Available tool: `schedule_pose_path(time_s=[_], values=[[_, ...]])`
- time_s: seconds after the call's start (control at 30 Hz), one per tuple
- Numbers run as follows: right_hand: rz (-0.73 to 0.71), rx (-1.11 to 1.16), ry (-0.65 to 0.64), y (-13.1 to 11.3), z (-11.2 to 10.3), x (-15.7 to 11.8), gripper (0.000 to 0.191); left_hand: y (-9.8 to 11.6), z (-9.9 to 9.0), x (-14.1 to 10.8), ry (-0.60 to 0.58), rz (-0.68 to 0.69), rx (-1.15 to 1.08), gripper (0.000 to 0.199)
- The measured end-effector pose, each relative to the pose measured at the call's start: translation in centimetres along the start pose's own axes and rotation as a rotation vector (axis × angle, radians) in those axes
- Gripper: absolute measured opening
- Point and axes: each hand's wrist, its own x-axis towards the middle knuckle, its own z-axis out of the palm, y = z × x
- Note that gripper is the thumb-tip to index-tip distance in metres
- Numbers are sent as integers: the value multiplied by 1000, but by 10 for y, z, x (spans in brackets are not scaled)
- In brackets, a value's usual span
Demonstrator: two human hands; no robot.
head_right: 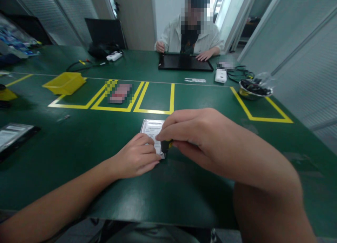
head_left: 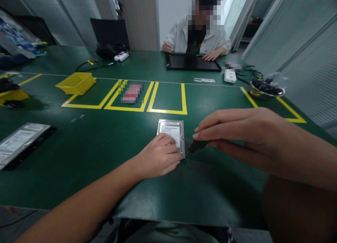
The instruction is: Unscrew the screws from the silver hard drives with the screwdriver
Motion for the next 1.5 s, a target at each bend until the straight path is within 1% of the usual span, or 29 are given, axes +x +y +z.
schedule_pose_path(time_s=[0.23, 0.4, 0.73, 0.87, 0.97, 1.1, 1.3, 1.5], values=[[49, -45, 4, -3, 2, 1, 29, 0, 0, 0, -11, -4, 3, 15], [84, -93, -3, -4, 3, 4, 24, 0, 0, 0, -17, -6, -11, 16], [138, -202, 43, -5, 9, 6, 17, 0, 0, 0, -32, -4, -7, 17], [145, -228, 58, -8, 12, 7, 15, 0, 1, -1, -23, 1, -4, 18], [184, -277, 74, -9, 16, 10, 12, 0, 2, -1, -13, 4, 4, 17], [248, -386, 111, -10, 22, 13, 21, 0, 2, -1, 2, 10, 8, 15], [280, -564, 121, -16, 29, 18, 26, 1, 5, -2, 14, 7, 22, 14], [331, -776, 149, -23, 36, 20, 42, 1, 6, -2, 15, -5, 30, 14]])
